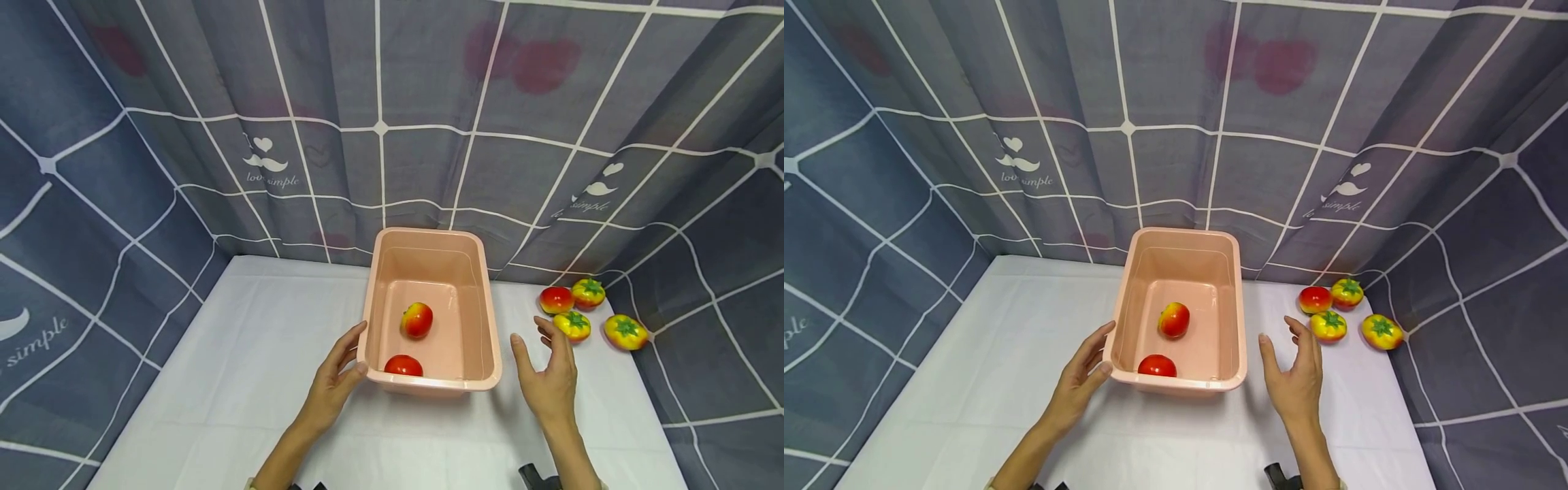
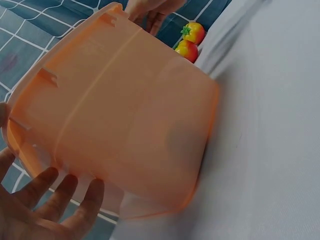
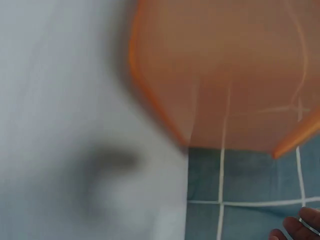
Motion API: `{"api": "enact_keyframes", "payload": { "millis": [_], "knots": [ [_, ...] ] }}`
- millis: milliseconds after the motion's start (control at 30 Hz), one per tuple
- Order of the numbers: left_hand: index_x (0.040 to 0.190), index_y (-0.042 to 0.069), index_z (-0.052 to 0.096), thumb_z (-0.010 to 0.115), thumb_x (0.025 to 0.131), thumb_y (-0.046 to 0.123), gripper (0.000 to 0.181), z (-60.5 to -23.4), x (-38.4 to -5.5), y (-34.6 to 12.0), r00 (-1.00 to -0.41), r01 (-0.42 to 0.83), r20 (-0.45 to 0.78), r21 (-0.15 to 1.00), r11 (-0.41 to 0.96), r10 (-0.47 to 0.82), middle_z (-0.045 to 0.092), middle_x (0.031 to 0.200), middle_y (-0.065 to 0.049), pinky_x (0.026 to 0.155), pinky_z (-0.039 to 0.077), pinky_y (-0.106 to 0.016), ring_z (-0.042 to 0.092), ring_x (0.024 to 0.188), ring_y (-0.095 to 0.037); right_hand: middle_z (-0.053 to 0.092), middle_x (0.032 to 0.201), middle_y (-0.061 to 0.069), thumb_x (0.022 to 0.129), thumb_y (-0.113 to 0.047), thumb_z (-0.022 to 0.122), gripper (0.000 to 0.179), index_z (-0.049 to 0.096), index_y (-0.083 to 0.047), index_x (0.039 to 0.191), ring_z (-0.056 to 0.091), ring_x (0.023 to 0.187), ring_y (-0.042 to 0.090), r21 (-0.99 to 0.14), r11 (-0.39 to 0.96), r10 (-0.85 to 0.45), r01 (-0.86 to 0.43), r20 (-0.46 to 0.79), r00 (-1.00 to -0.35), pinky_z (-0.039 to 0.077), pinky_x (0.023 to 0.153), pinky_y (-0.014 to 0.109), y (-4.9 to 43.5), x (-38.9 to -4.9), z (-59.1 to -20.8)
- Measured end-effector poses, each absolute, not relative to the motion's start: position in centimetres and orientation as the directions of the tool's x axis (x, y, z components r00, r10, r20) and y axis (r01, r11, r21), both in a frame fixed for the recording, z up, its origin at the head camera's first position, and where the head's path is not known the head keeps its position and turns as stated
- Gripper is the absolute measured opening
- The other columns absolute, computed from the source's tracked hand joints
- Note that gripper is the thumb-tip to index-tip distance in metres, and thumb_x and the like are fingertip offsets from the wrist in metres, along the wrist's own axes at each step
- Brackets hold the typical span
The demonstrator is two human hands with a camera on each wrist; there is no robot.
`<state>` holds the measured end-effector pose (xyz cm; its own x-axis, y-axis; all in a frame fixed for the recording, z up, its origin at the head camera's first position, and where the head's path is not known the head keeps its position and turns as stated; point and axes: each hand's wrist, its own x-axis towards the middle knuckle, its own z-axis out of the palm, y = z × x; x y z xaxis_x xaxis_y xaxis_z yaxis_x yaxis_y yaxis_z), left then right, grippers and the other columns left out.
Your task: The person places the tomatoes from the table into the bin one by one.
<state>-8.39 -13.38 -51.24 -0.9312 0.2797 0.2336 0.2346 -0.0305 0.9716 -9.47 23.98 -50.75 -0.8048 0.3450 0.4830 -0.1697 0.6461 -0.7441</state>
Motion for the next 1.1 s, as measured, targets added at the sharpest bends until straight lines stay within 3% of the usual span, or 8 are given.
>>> {"api": "enact_keyframes", "payload": {
  "millis": [133, 167, 300, 367, 400, 633, 867, 1100],
  "knots": [
    [0.17, 0.02, 0.033, 0.055, 0.11, 0.003, 0.066, -51.3, -8.3, -13.5, -0.932, 0.239, 0.235, 0.971, -0.021, 0.276, 0.036, 0.168, -0.027, 0.108, 0.057, -0.024, 0.056, 0.141, -0.007, 0.064, 0.142, 0.019, 0.096, -0.02, 0.081, 0.056, 0.059, -0.003, 0.145, 0.058, 0.133, 0.035, -0.757, 0.646, 0.389, -0.098, 0.436, -0.812, 0.032, 0.11, 0.004, 25.3, -10.5, -51.6],
    [0.17, 0.021, 0.033, 0.055, 0.11, 0.004, 0.066, -51.2, -8.2, -13.5, -0.934, 0.236, 0.232, 0.972, -0.018, 0.273, 0.036, 0.168, -0.026, 0.109, 0.057, -0.024, 0.056, 0.141, -0.006, 0.063, 0.142, 0.02, 0.097, -0.022, 0.08, 0.056, 0.059, -0.002, 0.145, 0.058, 0.134, 0.036, -0.76, 0.646, 0.403, -0.075, 0.423, -0.812, 0.034, 0.113, 0.009, 25.6, -10.8, -51.8],
    [0.17, 0.022, 0.033, 0.056, 0.11, 0.005, 0.066, -51.1, -8.2, -13.5, -0.94, 0.219, 0.216, 0.976, -0.02, 0.265, 0.037, 0.169, -0.024, 0.109, 0.057, -0.024, 0.056, 0.142, -0.006, 0.059, 0.146, 0.023, 0.099, -0.029, 0.077, 0.058, 0.056, -0.002, 0.146, 0.052, 0.14, 0.041, -0.772, 0.635, 0.457, 0.024, 0.35, -0.818, 0.039, 0.126, 0.044, 27.1, -11.9, -52.3],
    [0.17, 0.021, 0.033, 0.056, 0.11, 0.005, 0.066, -51.1, -8.2, -13.5, -0.941, 0.215, 0.213, 0.976, -0.021, 0.263, 0.037, 0.168, -0.024, 0.109, 0.057, -0.024, 0.056, 0.142, -0.006, 0.055, 0.149, 0.024, 0.101, -0.031, 0.075, 0.06, 0.052, -0.002, 0.148, 0.047, 0.143, 0.043, -0.776, 0.626, 0.473, 0.074, 0.303, -0.827, 0.036, 0.125, 0.062, 27.8, -12.3, -52.6],
    [0.17, 0.021, 0.033, 0.056, 0.11, 0.004, 0.066, -51.2, -8.1, -13.5, -0.942, 0.212, 0.21, 0.977, -0.022, 0.263, 0.037, 0.167, -0.025, 0.109, 0.057, -0.025, 0.056, 0.141, -0.006, 0.053, 0.15, 0.025, 0.101, -0.032, 0.074, 0.061, 0.051, -0.001, 0.149, 0.045, 0.144, 0.044, -0.781, 0.618, 0.48, 0.092, 0.282, -0.831, 0.034, 0.124, 0.065, 28.2, -12.4, -52.7],
    [0.17, 0.02, 0.033, 0.056, 0.11, 0.004, 0.066, -51.3, -8.0, -13.5, -0.938, 0.223, 0.22, 0.975, -0.021, 0.268, 0.039, 0.164, -0.026, 0.11, 0.059, -0.035, 0.057, 0.141, -0.008, 0.042, 0.154, 0.031, 0.101, -0.032, 0.073, 0.072, 0.041, 0.002, 0.155, 0.035, 0.146, 0.048, -0.773, 0.603, 0.511, 0.197, 0.185, -0.839, 0.029, 0.126, 0.066, 30.5, -13.2, -53.8],
    [0.17, 0.02, 0.033, 0.056, 0.11, 0.004, 0.066, -51.2, -8.2, -13.3, -0.937, 0.223, 0.224, 0.974, -0.035, 0.269, 0.035, 0.165, -0.032, 0.109, 0.057, -0.025, 0.057, 0.141, -0.007, 0.037, 0.152, 0.033, 0.098, -0.026, 0.076, 0.074, 0.038, 0.003, 0.155, 0.03, 0.146, 0.05, -0.771, 0.599, 0.54, 0.218, 0.188, -0.82, 0.027, 0.124, 0.068, 32.4, -14.0, -54.9],
    [0.17, 0.019, 0.034, 0.054, 0.108, -0.002, 0.068, -51.2, -8.2, -13.3, -0.94, 0.218, 0.217, 0.976, -0.025, 0.265, 0.039, 0.165, -0.027, 0.11, 0.059, -0.03, 0.057, 0.14, -0.007, 0.027, 0.161, 0.035, 0.103, -0.029, 0.069, 0.083, 0.023, 0.001, 0.165, 0.022, 0.152, 0.052, -0.767, 0.562, 0.56, 0.309, 0.078, -0.825, 0.022, 0.13, 0.068, 33.4, -14.9, -55.3]
  ]
}}
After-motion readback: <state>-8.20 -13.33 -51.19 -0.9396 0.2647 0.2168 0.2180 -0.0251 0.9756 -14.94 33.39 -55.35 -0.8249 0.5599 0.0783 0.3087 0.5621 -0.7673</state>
